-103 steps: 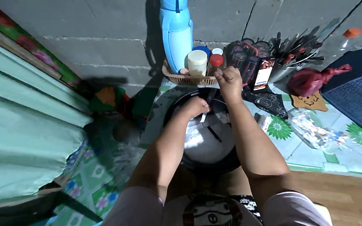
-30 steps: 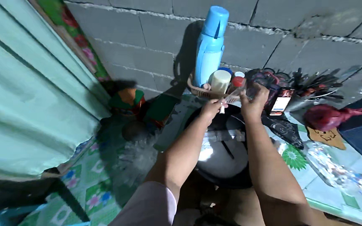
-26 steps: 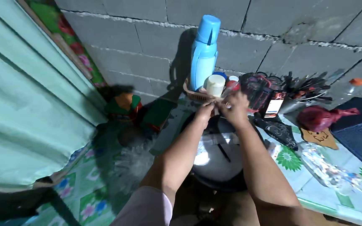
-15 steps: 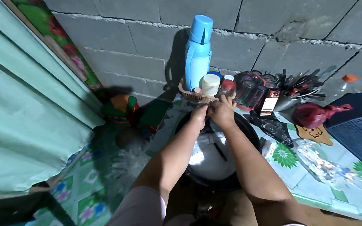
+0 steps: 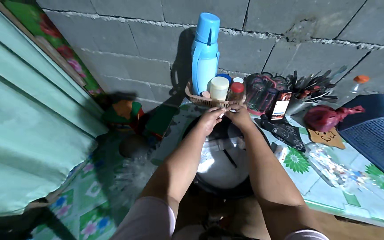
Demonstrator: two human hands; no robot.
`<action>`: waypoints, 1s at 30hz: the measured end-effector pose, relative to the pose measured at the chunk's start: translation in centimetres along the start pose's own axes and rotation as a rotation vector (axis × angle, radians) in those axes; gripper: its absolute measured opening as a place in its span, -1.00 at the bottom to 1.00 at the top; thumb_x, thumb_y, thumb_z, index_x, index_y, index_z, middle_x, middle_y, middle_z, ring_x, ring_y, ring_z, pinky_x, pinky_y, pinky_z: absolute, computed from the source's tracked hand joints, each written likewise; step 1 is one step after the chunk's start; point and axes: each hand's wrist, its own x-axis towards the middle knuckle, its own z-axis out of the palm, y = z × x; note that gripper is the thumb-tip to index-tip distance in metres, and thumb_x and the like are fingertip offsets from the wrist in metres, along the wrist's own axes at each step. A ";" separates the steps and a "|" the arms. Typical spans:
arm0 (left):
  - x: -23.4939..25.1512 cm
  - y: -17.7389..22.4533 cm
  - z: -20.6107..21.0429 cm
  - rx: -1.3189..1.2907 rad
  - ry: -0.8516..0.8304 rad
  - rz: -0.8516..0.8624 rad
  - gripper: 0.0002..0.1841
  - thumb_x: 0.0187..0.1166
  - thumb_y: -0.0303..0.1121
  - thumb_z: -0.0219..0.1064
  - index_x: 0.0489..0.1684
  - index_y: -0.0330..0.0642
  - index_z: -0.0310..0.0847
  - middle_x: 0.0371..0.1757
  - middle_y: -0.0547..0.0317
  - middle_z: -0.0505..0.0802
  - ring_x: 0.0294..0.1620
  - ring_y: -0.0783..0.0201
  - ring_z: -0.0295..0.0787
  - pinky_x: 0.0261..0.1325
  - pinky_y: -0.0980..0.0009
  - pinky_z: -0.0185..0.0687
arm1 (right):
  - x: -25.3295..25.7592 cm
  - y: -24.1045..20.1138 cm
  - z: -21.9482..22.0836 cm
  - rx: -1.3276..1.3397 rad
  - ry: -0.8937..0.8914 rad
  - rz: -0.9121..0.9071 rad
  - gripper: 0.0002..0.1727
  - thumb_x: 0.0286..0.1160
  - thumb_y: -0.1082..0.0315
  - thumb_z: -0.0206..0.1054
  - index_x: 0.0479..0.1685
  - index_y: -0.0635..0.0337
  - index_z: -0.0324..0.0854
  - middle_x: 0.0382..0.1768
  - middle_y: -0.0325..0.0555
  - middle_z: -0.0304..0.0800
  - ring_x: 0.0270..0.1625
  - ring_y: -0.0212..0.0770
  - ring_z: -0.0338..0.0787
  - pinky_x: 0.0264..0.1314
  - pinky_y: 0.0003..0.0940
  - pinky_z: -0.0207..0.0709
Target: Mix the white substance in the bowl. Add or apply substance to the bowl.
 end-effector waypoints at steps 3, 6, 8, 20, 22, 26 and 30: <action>0.9 -0.1 -0.1 0.076 0.081 -0.001 -0.61 0.73 -0.17 0.32 0.36 -0.23 0.62 0.35 0.03 0.75 0.26 0.18 0.70 0.34 0.19 0.60 | 0.4 0.1 0.5 -0.030 -0.057 0.013 -0.84 0.35 0.34 0.51 -0.20 0.23 0.86 0.31 0.13 0.73 0.51 0.23 0.52 0.52 0.42 0.29; 0.6 0.1 0.1 0.217 0.077 0.055 -0.60 0.83 -0.13 0.18 0.35 -0.26 0.64 0.32 -0.05 0.75 0.26 0.14 0.69 0.35 0.15 0.59 | 0.5 -0.3 0.2 0.039 -0.075 0.124 -0.73 0.53 0.20 0.42 -0.14 0.27 0.81 0.27 0.12 0.73 0.42 0.11 0.63 0.49 0.27 0.43; 0.5 0.1 0.1 0.260 0.060 0.089 -0.64 0.82 -0.17 0.19 0.28 -0.26 0.68 0.33 -0.04 0.76 0.28 0.14 0.69 0.37 0.12 0.59 | 0.4 -0.1 0.3 0.036 -0.028 0.079 -0.75 0.56 0.24 0.44 -0.15 0.30 0.81 0.21 0.15 0.76 0.39 0.12 0.65 0.49 0.29 0.41; -0.5 0.7 0.7 -0.179 0.086 -0.005 -0.69 0.83 -0.17 0.15 0.35 -0.12 0.52 0.00 0.13 0.75 -0.06 0.26 0.74 0.12 0.25 0.74 | 0.0 -1.9 1.5 0.290 -0.044 0.187 -0.79 0.60 0.31 0.41 -0.21 0.33 0.71 0.06 0.09 0.73 0.02 -0.13 0.78 0.17 -0.10 0.71; -0.6 0.7 0.9 -0.220 0.103 -0.043 -0.69 0.83 -0.16 0.16 0.36 -0.09 0.52 -0.02 0.18 0.73 -0.14 0.35 0.70 0.02 0.38 0.69 | -0.2 -2.1 2.0 0.364 0.023 0.222 -0.86 0.57 0.39 0.41 -0.22 0.33 0.70 -0.10 0.02 0.75 -0.10 -0.19 0.75 0.08 -0.16 0.68; -1.3 1.4 1.6 -0.345 0.193 -0.100 -0.73 0.81 -0.17 0.19 0.30 -0.04 0.49 -0.09 0.28 0.66 -0.28 0.49 0.61 -0.15 0.59 0.59 | -0.5 -2.7 3.4 0.974 0.232 0.305 -0.92 0.68 0.43 0.24 -0.19 0.16 0.59 -0.23 -0.19 0.71 -0.13 -0.30 0.70 0.01 -0.29 0.61; -1.1 1.1 1.5 -0.293 0.192 -0.080 -0.68 0.80 -0.16 0.19 0.38 -0.08 0.46 -0.02 0.23 0.70 -0.21 0.46 0.64 -0.07 0.53 0.61 | -0.5 -3.1 3.9 1.263 0.333 0.405 -0.92 0.73 0.36 0.20 -0.01 0.14 0.52 -0.20 -0.12 0.72 -0.18 -0.22 0.74 -0.10 -0.23 0.67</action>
